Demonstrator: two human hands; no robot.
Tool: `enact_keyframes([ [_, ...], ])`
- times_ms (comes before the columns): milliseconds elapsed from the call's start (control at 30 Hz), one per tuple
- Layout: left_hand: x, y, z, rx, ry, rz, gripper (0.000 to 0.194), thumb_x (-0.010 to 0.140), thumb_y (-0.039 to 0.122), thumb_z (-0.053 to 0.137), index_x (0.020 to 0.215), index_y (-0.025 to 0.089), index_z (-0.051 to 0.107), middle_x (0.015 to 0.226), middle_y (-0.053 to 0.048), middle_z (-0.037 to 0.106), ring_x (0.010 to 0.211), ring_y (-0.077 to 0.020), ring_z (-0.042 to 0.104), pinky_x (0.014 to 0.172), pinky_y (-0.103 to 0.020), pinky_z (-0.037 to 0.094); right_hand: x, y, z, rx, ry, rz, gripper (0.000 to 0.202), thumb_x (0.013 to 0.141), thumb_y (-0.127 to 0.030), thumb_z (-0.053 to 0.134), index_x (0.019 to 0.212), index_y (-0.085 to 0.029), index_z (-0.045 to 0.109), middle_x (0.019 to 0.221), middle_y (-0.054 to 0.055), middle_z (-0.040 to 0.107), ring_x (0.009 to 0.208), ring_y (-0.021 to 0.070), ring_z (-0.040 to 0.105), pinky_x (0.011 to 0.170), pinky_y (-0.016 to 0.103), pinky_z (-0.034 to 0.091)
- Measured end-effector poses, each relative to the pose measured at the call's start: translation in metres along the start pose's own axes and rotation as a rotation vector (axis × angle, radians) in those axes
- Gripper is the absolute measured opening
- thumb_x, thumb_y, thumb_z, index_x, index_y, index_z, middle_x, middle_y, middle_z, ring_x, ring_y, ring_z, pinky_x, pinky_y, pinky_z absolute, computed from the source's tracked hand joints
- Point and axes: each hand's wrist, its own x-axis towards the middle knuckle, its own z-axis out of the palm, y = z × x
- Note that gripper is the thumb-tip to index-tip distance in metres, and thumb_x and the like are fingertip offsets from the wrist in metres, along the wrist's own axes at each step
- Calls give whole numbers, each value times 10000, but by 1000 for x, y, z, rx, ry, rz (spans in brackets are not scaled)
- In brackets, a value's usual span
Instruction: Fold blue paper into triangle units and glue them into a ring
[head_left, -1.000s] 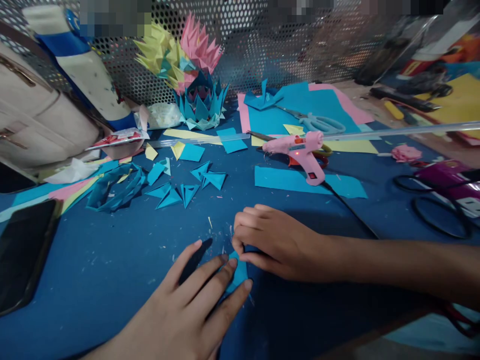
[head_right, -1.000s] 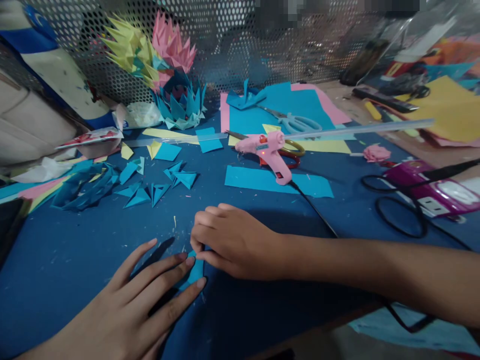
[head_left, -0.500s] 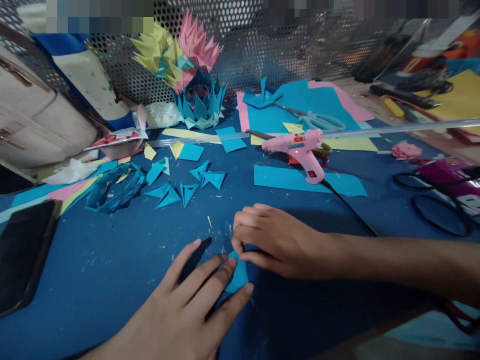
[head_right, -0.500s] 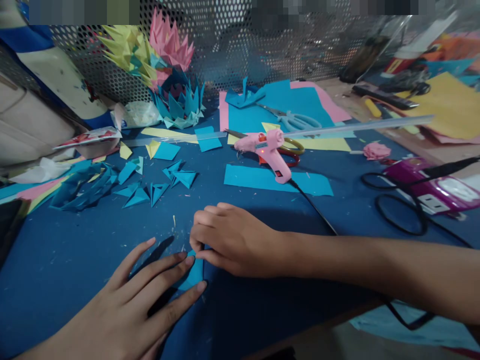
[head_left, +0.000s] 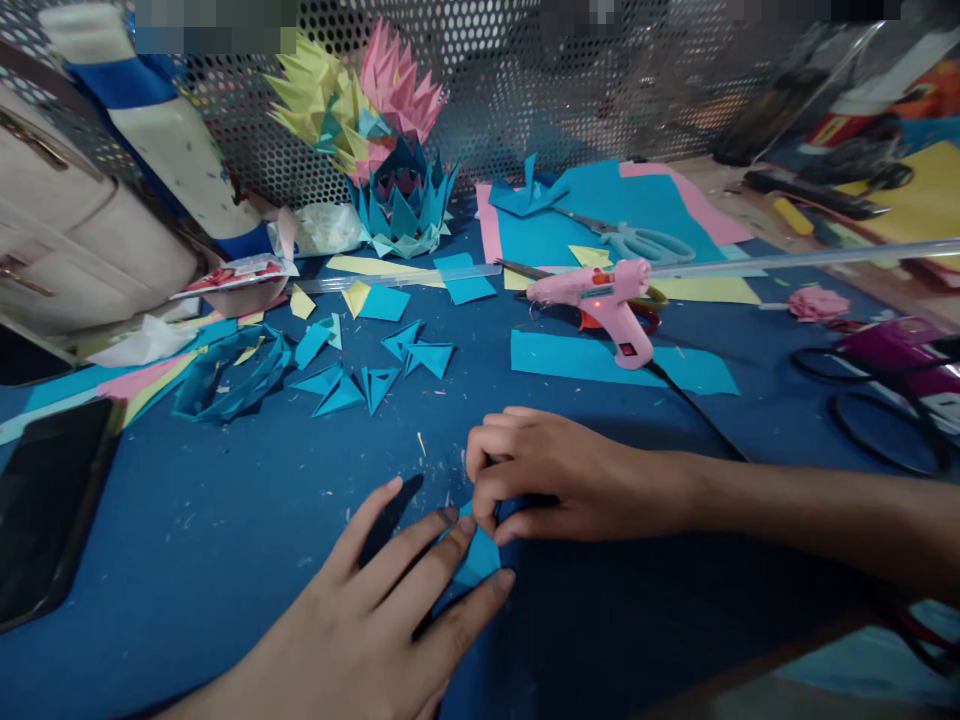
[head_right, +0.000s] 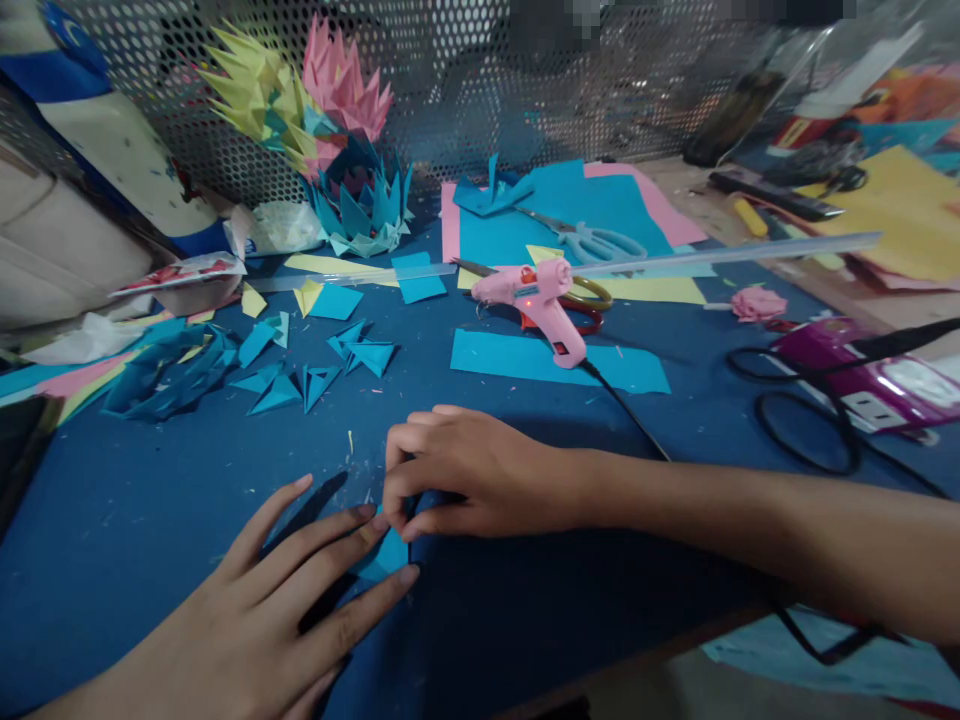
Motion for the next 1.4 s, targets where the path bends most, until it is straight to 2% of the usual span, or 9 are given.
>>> enact_keyframes([
  [200, -1, 1, 1, -6, 13, -7, 415, 981, 430, 535, 1377, 312, 572, 1296, -24, 641, 1238, -213, 512, 1240, -488, 20, -1, -3, 6, -73, 16, 10, 248, 996, -431, 532, 988, -210, 644, 1027, 43, 574, 896, 173, 501, 826, 317, 303],
  [767, -1, 1, -1, -31, -57, -1, 494, 984, 442, 520, 1436, 244, 510, 1336, -21, 625, 1276, -217, 463, 1232, -495, -39, -1, -8, 7, -70, 36, 62, 139, 953, -340, 621, 970, -206, 651, 1022, 38, 553, 910, 185, 502, 827, 325, 302],
  [967, -1, -1, -3, -31, -73, 4, 509, 976, 456, 531, 1431, 230, 515, 1348, -25, 619, 1279, -218, 454, 1228, -498, -36, -1, -7, 9, -48, 37, 73, 149, 947, -353, 631, 966, -206, 649, 1015, 30, 554, 936, 189, 512, 831, 326, 292],
  [1400, -1, -2, -4, -39, -53, 23, 461, 969, 449, 538, 1390, 264, 561, 1310, -30, 637, 1262, -228, 484, 1225, -504, -13, -1, -7, 8, -43, 34, 68, 157, 953, -353, 624, 959, -199, 651, 1007, 29, 552, 917, 182, 511, 816, 320, 281],
])
